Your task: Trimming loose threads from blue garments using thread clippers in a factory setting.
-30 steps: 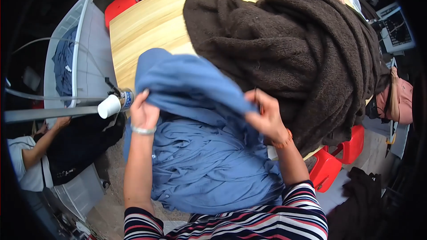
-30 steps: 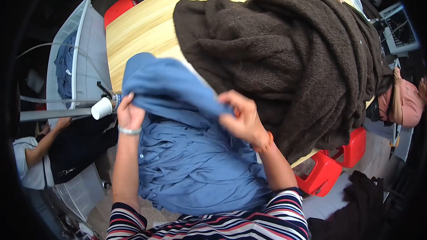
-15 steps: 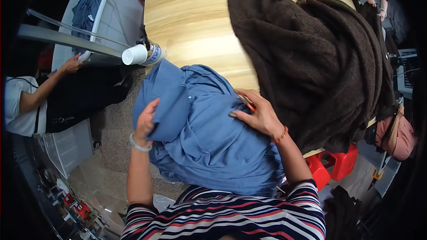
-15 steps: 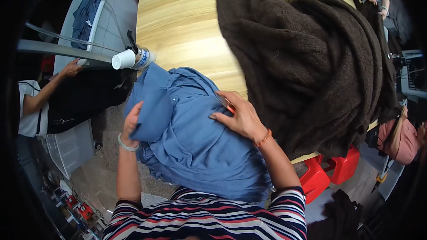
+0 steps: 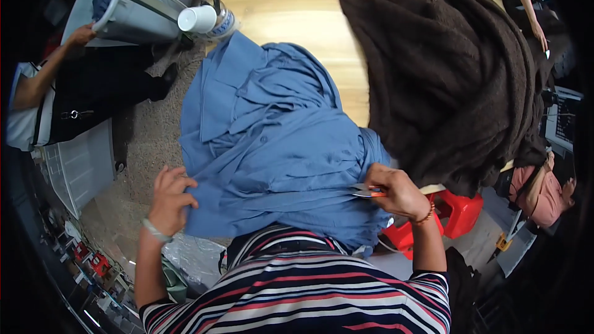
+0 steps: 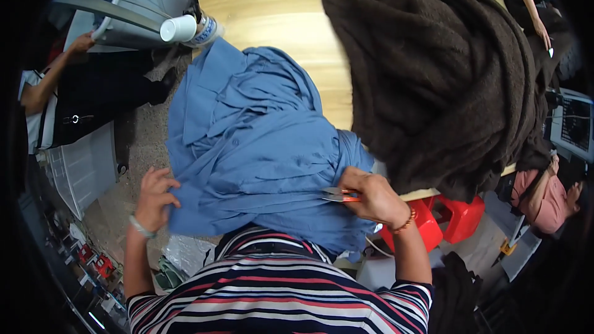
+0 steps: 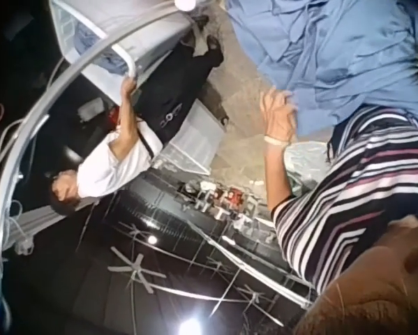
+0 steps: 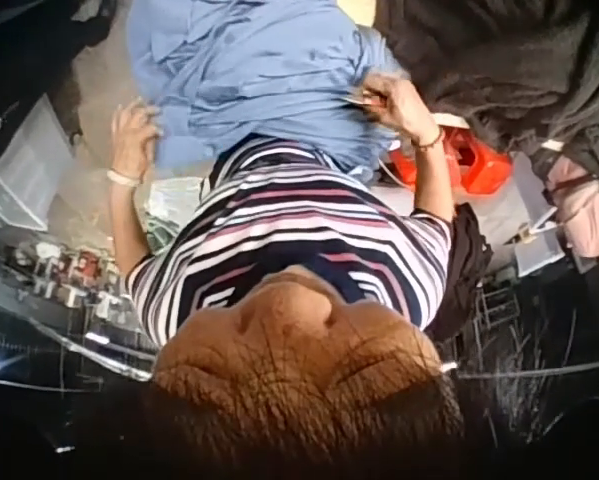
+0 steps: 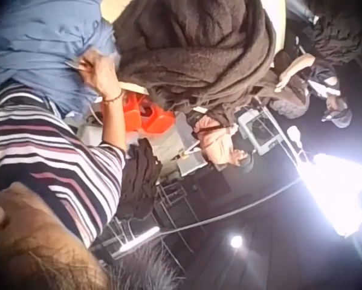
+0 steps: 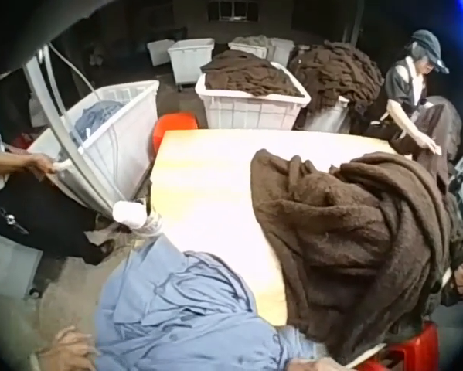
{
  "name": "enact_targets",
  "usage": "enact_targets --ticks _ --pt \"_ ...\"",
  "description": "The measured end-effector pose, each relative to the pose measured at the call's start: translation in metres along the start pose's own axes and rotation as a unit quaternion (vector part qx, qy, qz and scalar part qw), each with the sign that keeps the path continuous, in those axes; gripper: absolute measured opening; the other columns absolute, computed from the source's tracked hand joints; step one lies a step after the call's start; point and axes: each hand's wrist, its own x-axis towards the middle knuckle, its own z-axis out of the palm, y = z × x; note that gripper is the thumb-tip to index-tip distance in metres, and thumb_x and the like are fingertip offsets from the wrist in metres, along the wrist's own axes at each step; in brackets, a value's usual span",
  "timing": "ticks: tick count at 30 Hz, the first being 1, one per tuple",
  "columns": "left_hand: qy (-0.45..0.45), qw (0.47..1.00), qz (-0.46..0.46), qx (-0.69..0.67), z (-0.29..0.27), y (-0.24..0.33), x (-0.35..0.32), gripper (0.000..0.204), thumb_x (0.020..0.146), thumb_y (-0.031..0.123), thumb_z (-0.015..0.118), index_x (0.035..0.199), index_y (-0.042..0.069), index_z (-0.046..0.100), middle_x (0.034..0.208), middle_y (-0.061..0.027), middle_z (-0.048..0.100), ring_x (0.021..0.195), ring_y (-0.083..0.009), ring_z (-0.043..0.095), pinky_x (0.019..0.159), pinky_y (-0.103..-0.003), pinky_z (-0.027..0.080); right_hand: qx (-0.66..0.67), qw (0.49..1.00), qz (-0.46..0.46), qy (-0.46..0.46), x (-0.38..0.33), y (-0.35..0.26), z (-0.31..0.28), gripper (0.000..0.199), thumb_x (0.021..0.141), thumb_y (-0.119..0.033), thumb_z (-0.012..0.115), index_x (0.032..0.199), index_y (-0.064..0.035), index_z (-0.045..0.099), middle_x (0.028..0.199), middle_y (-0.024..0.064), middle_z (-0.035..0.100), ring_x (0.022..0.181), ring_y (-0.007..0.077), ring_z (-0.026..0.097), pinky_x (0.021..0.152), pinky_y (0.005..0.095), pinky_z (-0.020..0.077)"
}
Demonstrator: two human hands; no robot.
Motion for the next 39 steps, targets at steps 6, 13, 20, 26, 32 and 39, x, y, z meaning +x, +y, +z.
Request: enact_targets --ticks 6,13,20,26,32,39 --pt "0.111 0.992 -0.065 -0.014 0.017 0.043 0.009 0.024 0.069 -0.004 0.064 0.091 0.003 0.067 0.104 -0.0107 0.064 0.11 -0.0336 0.054 0.1 -0.044 0.038 -0.144 0.987 0.055 0.037 -0.013 -0.01 0.012 0.01 0.072 -0.002 0.061 0.081 -0.0043 0.057 0.084 0.0099 0.057 0.075 0.0348 0.06 0.063 0.0406 0.0464" --pt "0.248 0.945 0.008 -0.214 0.05 0.071 0.096 0.038 0.075 0.011 0.073 0.11 0.002 0.061 0.1 -0.0124 0.063 0.086 -0.0267 0.06 0.076 -0.034 0.049 -0.174 0.981 0.062 0.055 -0.024 -0.007 0.019 0.011 0.073 -0.002 0.063 0.083 -0.0042 0.058 0.083 0.0099 0.059 0.076 0.0348 0.061 0.064 0.0395 0.0475" --pt "0.237 0.96 -0.034 -0.146 0.064 0.049 0.105 0.04 0.074 0.018 0.075 0.107 0.003 0.058 0.081 -0.0086 0.055 0.075 -0.0238 0.055 0.067 -0.034 0.047 -0.141 0.981 0.072 0.115 -0.034 -0.004 0.027 0.013 0.072 -0.001 0.065 0.084 -0.0029 0.059 0.084 0.0105 0.059 0.077 0.0333 0.062 0.066 0.0375 0.0491" --pt "0.209 0.957 -0.01 -0.199 0.062 0.059 0.087 0.022 0.077 0.005 0.07 0.095 0.0 0.058 0.074 -0.0081 0.056 0.056 -0.0186 0.053 0.054 -0.028 0.044 -0.158 0.977 0.077 0.123 -0.029 -0.003 0.03 0.015 0.073 -0.002 0.065 0.087 -0.0031 0.061 0.088 0.0096 0.061 0.082 0.0336 0.062 0.069 0.0389 0.0497" --pt "0.07 0.879 -0.074 -0.466 0.061 0.125 0.075 0.012 0.088 0.004 0.062 0.092 0.002 0.051 0.074 -0.0011 0.055 0.06 -0.0042 0.051 0.052 -0.021 0.039 0.032 0.966 0.015 0.255 -0.04 -0.017 0.064 0.016 0.076 0.004 0.063 0.091 -0.0014 0.062 0.092 0.0056 0.066 0.064 0.0105 0.056 0.057 0.0232 0.0436" --pt "-0.078 0.614 -0.1 -0.78 0.091 0.179 0.109 0.011 0.093 0.006 0.057 0.097 0.001 0.048 0.089 -0.0044 0.057 0.076 -0.011 0.061 0.072 -0.029 0.058 0.287 0.908 -0.001 0.305 -0.029 -0.055 0.142 0.071 0.078 -0.006 0.075 0.138 0.0039 0.039 0.126 0.0118 0.055 0.118 0.019 0.052 0.103 0.0301 0.0398"
